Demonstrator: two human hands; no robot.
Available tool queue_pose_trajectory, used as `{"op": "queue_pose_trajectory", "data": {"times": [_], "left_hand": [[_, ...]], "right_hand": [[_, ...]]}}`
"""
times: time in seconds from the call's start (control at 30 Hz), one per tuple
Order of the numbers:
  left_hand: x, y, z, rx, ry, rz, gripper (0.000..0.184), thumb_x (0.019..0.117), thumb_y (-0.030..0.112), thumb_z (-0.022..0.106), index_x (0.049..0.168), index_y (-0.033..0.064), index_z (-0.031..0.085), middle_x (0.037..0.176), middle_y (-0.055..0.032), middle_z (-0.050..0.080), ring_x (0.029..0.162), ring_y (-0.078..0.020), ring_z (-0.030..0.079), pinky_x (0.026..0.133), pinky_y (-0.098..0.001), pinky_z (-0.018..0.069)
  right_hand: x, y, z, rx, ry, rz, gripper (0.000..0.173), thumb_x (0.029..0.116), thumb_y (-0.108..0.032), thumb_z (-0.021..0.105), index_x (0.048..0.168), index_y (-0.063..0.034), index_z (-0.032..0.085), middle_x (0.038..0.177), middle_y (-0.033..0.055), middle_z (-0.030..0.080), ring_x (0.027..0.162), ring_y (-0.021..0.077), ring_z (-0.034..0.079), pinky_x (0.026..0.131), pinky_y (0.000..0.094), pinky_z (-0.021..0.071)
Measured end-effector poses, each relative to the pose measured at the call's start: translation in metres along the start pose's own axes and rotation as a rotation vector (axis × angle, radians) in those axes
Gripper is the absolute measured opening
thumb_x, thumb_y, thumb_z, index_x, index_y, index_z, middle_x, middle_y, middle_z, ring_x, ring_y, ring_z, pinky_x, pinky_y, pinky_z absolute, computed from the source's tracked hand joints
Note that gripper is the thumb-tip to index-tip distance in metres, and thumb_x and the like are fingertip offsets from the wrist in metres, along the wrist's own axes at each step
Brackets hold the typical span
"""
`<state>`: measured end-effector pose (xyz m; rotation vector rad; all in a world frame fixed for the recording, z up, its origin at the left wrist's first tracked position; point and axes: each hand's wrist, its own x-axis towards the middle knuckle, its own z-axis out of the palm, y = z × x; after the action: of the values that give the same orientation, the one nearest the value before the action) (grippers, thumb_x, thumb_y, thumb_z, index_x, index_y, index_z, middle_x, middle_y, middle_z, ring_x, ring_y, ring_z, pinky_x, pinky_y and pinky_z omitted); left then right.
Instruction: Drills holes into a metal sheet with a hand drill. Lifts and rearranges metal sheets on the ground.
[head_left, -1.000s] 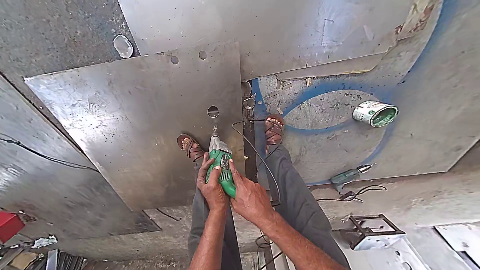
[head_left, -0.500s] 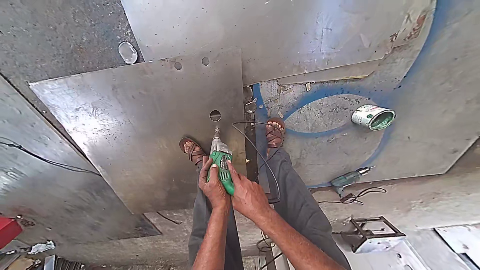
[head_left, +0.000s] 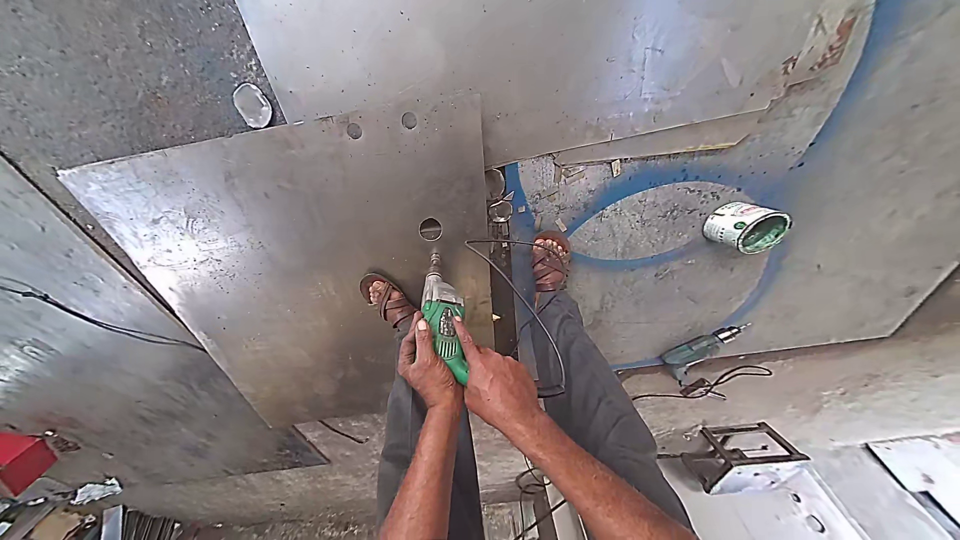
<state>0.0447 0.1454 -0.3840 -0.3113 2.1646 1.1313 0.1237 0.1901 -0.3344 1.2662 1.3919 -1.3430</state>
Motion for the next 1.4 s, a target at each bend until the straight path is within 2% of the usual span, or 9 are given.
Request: {"op": "queue_pose_trajectory", "data": {"times": [0.17, 0.23, 0.3, 0.47, 0.63, 0.73, 1.1, 1.23, 1.4], "left_hand": [[0.003, 0.004, 0.0, 0.025, 0.019, -0.02, 0.022, 0.104, 0.01, 0.058, 0.109, -0.0084, 0.068, 0.105, -0.0196, 0.074, 0.093, -0.0239, 0.074, 0.084, -0.038, 0.0621], [0.004, 0.004, 0.0, 0.018, 0.026, -0.029, 0.022, 0.1042, 0.011, 0.057, 0.108, -0.0081, 0.068, 0.102, -0.0191, 0.074, 0.09, -0.0242, 0.074, 0.082, -0.0389, 0.0626], [0.003, 0.006, 0.0, 0.02, 0.02, -0.028, 0.023, 0.1043, 0.011, 0.057, 0.107, -0.0084, 0.069, 0.102, -0.0191, 0.074, 0.089, -0.0244, 0.074, 0.081, -0.0393, 0.0631], [0.002, 0.005, 0.0, 0.02, 0.022, -0.03, 0.022, 0.1041, 0.011, 0.058, 0.104, -0.0081, 0.069, 0.099, -0.0191, 0.074, 0.087, -0.0244, 0.074, 0.079, -0.0391, 0.0633], [0.001, 0.001, -0.003, -0.008, 0.037, -0.049, 0.025, 0.106, 0.013, 0.055, 0.108, -0.0075, 0.069, 0.102, -0.0189, 0.074, 0.089, -0.0243, 0.074, 0.081, -0.0389, 0.063], [0.0, 0.002, -0.006, -0.02, 0.071, -0.097, 0.028, 0.1072, 0.016, 0.053, 0.111, -0.0065, 0.069, 0.099, -0.0175, 0.074, 0.086, -0.0229, 0.074, 0.079, -0.0381, 0.0631], [0.001, 0.005, 0.0, -0.014, 0.089, -0.089, 0.024, 0.1056, 0.014, 0.056, 0.108, -0.0068, 0.069, 0.097, -0.018, 0.074, 0.084, -0.0232, 0.074, 0.077, -0.0378, 0.0634], [0.002, 0.006, 0.002, -0.016, 0.094, -0.088, 0.024, 0.105, 0.013, 0.057, 0.108, -0.0068, 0.07, 0.095, -0.0177, 0.074, 0.082, -0.0231, 0.074, 0.076, -0.0377, 0.0635], [0.003, 0.011, 0.001, -0.018, 0.095, -0.122, 0.025, 0.1058, 0.014, 0.056, 0.108, -0.0064, 0.069, 0.092, -0.0168, 0.073, 0.08, -0.0217, 0.073, 0.074, -0.0375, 0.0632]], "right_hand": [[0.0, -0.007, -0.007, -0.035, -0.002, 0.0, 0.1, 0.0866, -0.02, 0.065, 0.166, -0.0405, 0.007, 0.104, 0.0134, 0.071, 0.083, 0.0352, 0.071, 0.065, 0.055, 0.0562], [-0.001, -0.008, -0.009, -0.043, 0.003, -0.011, 0.1, 0.0868, -0.02, 0.064, 0.166, -0.0398, 0.007, 0.106, 0.0145, 0.07, 0.083, 0.0355, 0.071, 0.066, 0.0546, 0.0561], [-0.001, -0.007, -0.007, -0.044, -0.008, -0.011, 0.1, 0.0875, -0.022, 0.063, 0.166, -0.039, 0.004, 0.112, 0.0156, 0.069, 0.084, 0.0354, 0.071, 0.067, 0.0543, 0.0564], [0.001, -0.007, -0.006, -0.058, -0.007, 0.018, 0.1, 0.0868, -0.025, 0.065, 0.166, -0.0411, 0.006, 0.105, 0.0131, 0.071, 0.083, 0.0353, 0.071, 0.066, 0.0547, 0.0564], [0.0, -0.009, -0.007, -0.092, -0.02, 0.017, 0.1, 0.0876, -0.024, 0.065, 0.166, -0.0417, 0.005, 0.105, 0.0138, 0.071, 0.083, 0.0357, 0.071, 0.065, 0.0552, 0.0562], [-0.001, -0.013, -0.008, -0.139, -0.023, 0.002, 0.1, 0.0882, -0.021, 0.065, 0.166, -0.0407, 0.005, 0.105, 0.0144, 0.07, 0.083, 0.0355, 0.071, 0.065, 0.0545, 0.0562], [0.0, -0.013, -0.014, -0.15, -0.018, 0.004, 0.099, 0.0877, -0.022, 0.064, 0.165, -0.0426, 0.006, 0.102, 0.0138, 0.07, 0.081, 0.0353, 0.07, 0.064, 0.0551, 0.0555], [0.001, -0.012, -0.016, -0.143, -0.007, -0.011, 0.097, 0.0889, -0.021, 0.062, 0.166, -0.0418, 0.007, 0.111, 0.0168, 0.068, 0.083, 0.0364, 0.07, 0.065, 0.0546, 0.0558], [0.0, -0.017, -0.02, -0.167, -0.023, -0.004, 0.098, 0.0877, -0.023, 0.064, 0.165, -0.042, 0.007, 0.098, 0.0145, 0.071, 0.082, 0.0368, 0.071, 0.065, 0.0561, 0.0553]]}}
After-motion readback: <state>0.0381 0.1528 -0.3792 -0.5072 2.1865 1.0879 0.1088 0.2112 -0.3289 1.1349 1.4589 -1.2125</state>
